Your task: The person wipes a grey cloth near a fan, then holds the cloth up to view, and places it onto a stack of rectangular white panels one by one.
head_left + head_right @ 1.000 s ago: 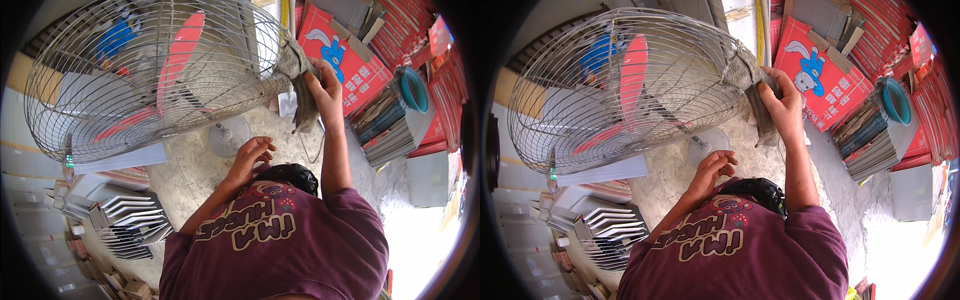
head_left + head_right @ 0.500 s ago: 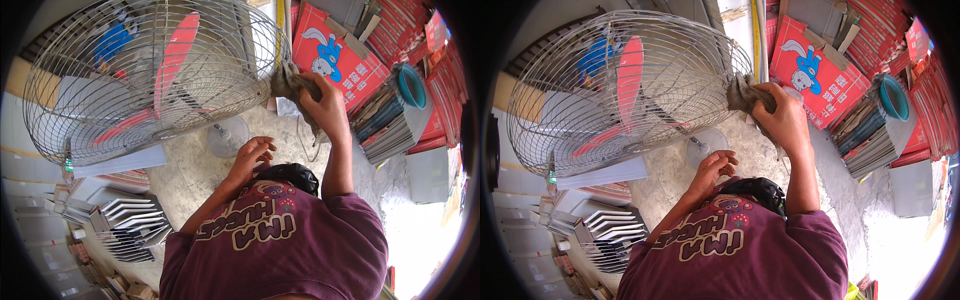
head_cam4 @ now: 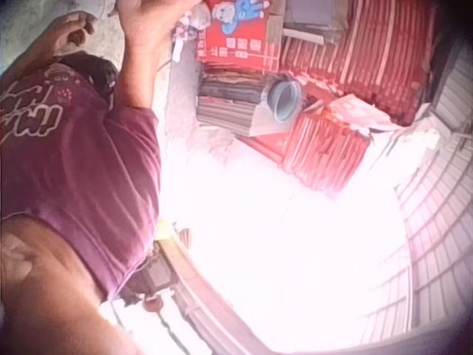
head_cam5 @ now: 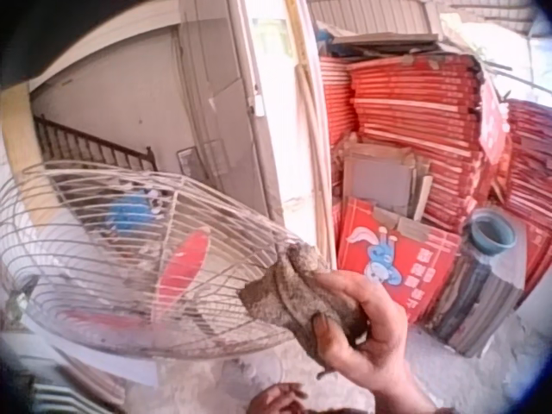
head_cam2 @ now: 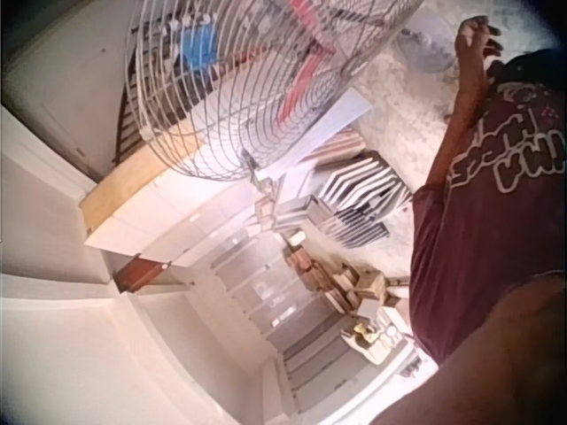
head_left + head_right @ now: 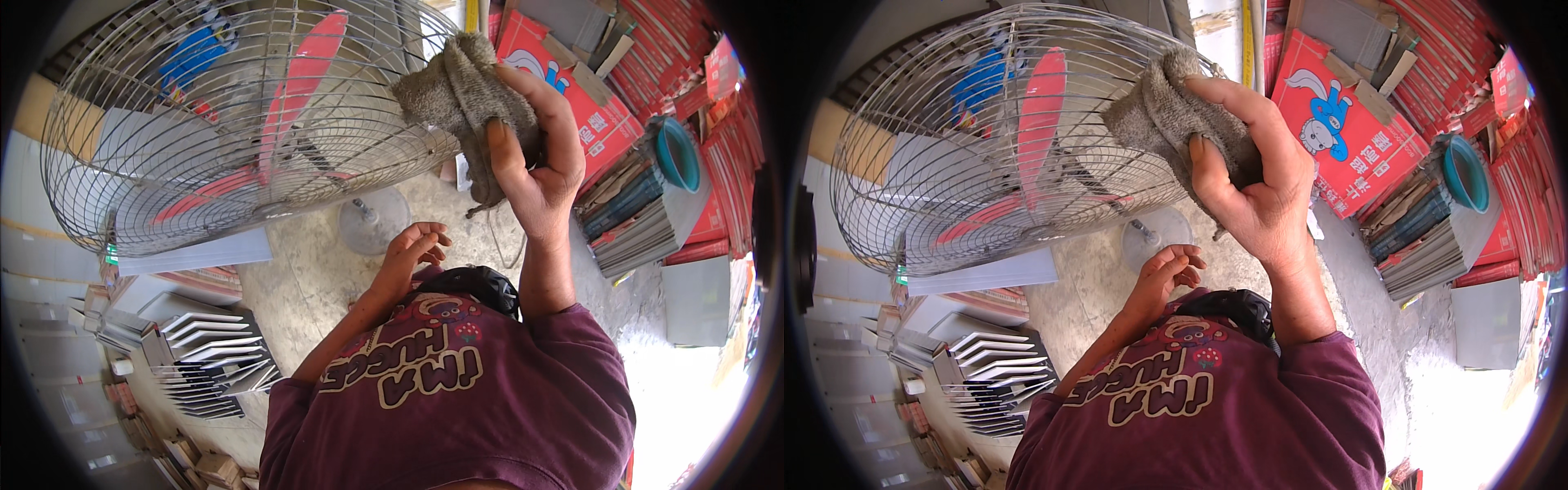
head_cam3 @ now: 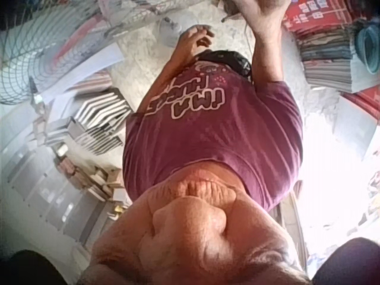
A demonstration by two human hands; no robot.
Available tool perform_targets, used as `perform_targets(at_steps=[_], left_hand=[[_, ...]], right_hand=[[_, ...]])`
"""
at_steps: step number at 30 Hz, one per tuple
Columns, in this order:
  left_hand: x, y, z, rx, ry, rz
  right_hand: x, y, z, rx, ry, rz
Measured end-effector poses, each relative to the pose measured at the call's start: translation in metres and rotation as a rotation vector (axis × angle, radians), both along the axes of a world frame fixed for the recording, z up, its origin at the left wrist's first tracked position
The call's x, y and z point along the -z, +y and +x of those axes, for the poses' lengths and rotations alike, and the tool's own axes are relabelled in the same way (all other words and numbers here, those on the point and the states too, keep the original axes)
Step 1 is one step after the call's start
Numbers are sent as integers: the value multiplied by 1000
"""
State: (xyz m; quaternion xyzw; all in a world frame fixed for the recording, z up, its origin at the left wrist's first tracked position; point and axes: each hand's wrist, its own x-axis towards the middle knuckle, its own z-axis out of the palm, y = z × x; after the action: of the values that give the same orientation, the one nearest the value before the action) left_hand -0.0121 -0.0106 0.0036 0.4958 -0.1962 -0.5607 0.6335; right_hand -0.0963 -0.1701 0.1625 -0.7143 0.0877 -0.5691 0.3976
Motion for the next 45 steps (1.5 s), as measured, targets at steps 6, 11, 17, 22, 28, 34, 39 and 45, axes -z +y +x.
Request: perform_targets(at_steps=[6,11,17,22,28,34,39,45], left_hand=[[-1,1,1,-11,-13,-3],[-5,1,3,-9,-3,-6],[-5,1,2,-2,9,-2],[-4,-1,3,4,-3,5],[-1,0,2,-8,5,-10],[6,1,3,-26,9,-26],[4,3,5,-38,-1,-8],[13,6,6,-49,5,-26]], right_hand=[[42,-9,10,-14,109,64],[76,-9,11,48,257,88],[90,-4,3,-37,487,339],[105,-8,-2,44,713,237],[86,1,-7,-1,752,207],[55,8,9,-153,349,245],[26,19,17,-148,148,127],[33,14,26,-131,-4,-171]])
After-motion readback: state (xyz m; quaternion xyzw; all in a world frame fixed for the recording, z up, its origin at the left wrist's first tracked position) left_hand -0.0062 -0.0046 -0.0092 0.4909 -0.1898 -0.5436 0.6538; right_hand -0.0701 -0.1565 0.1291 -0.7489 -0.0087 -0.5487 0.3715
